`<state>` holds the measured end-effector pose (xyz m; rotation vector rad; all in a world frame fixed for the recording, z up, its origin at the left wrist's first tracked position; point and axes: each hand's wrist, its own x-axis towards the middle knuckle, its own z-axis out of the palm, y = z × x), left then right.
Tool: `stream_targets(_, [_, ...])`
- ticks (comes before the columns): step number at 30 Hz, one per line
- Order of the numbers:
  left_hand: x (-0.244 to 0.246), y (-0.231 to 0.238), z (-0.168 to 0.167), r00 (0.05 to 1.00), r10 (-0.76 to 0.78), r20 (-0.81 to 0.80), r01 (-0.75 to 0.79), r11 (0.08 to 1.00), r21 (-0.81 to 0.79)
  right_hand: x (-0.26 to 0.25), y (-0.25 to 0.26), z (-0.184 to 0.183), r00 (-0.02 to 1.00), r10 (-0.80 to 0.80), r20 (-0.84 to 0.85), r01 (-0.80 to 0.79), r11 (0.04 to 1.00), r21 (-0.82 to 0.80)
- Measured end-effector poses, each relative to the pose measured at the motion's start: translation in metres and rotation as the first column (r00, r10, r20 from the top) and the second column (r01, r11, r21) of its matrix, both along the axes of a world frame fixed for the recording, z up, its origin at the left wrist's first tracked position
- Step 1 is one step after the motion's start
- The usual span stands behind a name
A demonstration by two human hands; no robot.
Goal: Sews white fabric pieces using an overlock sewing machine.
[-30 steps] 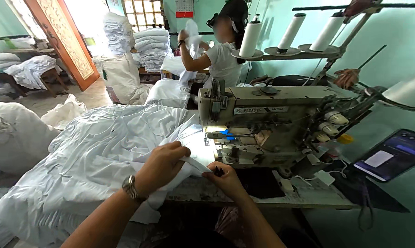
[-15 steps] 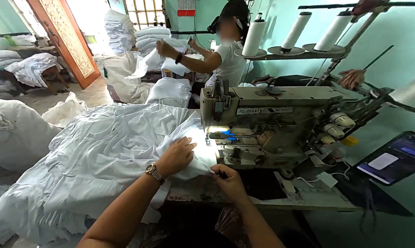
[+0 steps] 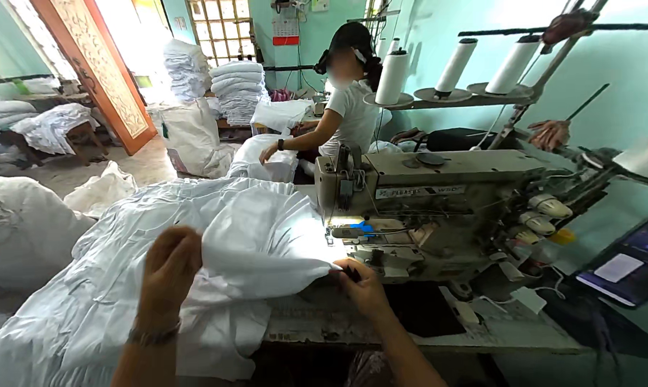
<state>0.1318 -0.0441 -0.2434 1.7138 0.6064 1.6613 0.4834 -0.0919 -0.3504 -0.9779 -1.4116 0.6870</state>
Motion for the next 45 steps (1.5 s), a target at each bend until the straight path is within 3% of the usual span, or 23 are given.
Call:
stream_targets(1, [-0.007, -0.016, 0.01, 0.986, -0.16, -0.053, 0.164, 0.983, 0.084, 0.001, 0.001, 0.0, 1.0, 0.009, -0.005, -0.009, 1.0, -0.002])
stream_targets(2, [-0.013, -0.025, 0.014, 0.965, -0.205, -0.167, 0.228, 0.965, 0.132, 0.001, 0.001, 0.0, 1.0, 0.014, -0.009, -0.014, 1.0, 0.001])
stream_targets(3, [-0.018, -0.027, 0.011, 0.949, -0.123, -0.289, 0.174, 0.972, 0.156, 0.0, 0.0, -0.001, 1.0, 0.023, -0.019, -0.023, 1.0, 0.006])
stream_targets(5, [-0.027, -0.017, -0.008, 0.876, 0.172, -0.451, -0.085, 0.975, 0.207, 0.0, 0.0, -0.002, 0.999, 0.031, -0.024, -0.03, 0.999, 0.027])
stream_targets(8, [-0.044, -0.004, -0.032, 0.657, 0.409, -0.633, -0.288, 0.912, 0.291, 0.001, 0.0, -0.001, 1.0, 0.019, -0.013, -0.019, 0.999, 0.026])
stream_targets(10, [-0.056, -0.003, -0.04, 0.528, 0.382, -0.759, -0.284, 0.921, 0.266, 0.001, 0.0, -0.002, 1.0, 0.016, 0.005, -0.016, 1.0, 0.016])
stream_targets(15, [-0.066, 0.016, -0.063, 0.301, 0.104, -0.948, -0.282, 0.959, 0.015, 0.0, 0.0, -0.001, 1.0, 0.018, -0.023, -0.018, 1.0, 0.021])
stream_targets(17, [-0.07, 0.03, -0.077, 0.255, 0.128, -0.959, -0.32, 0.947, 0.041, 0.002, -0.001, -0.001, 1.0, 0.009, -0.022, -0.009, 1.0, 0.015])
stream_targets(20, [-0.081, 0.043, -0.077, 0.292, 0.171, -0.941, -0.347, 0.936, 0.063, 0.004, 0.002, -0.004, 1.0, -0.01, -0.007, 0.01, 1.0, 0.017])
stream_targets(25, [-0.093, 0.041, -0.085, 0.497, 0.16, -0.853, -0.341, 0.94, -0.023, 0.004, 0.0, -0.004, 1.0, 0.001, -0.022, 0.0, 1.0, 0.004])
stream_targets(27, [-0.089, 0.037, -0.097, 0.53, 0.154, -0.834, -0.345, 0.938, -0.046, 0.003, -0.001, -0.004, 0.999, -0.004, -0.031, 0.004, 1.0, -0.003])
stream_targets(32, [-0.066, 0.018, -0.134, 0.475, 0.324, -0.818, -0.503, 0.863, 0.049, 0.003, 0.0, -0.006, 0.999, -0.013, -0.047, 0.013, 1.0, 0.018])
stream_targets(45, [-0.061, 0.015, -0.14, 0.412, 0.442, -0.797, -0.564, 0.811, 0.158, 0.007, 0.004, -0.011, 1.0, -0.007, -0.027, 0.008, 0.999, 0.053])
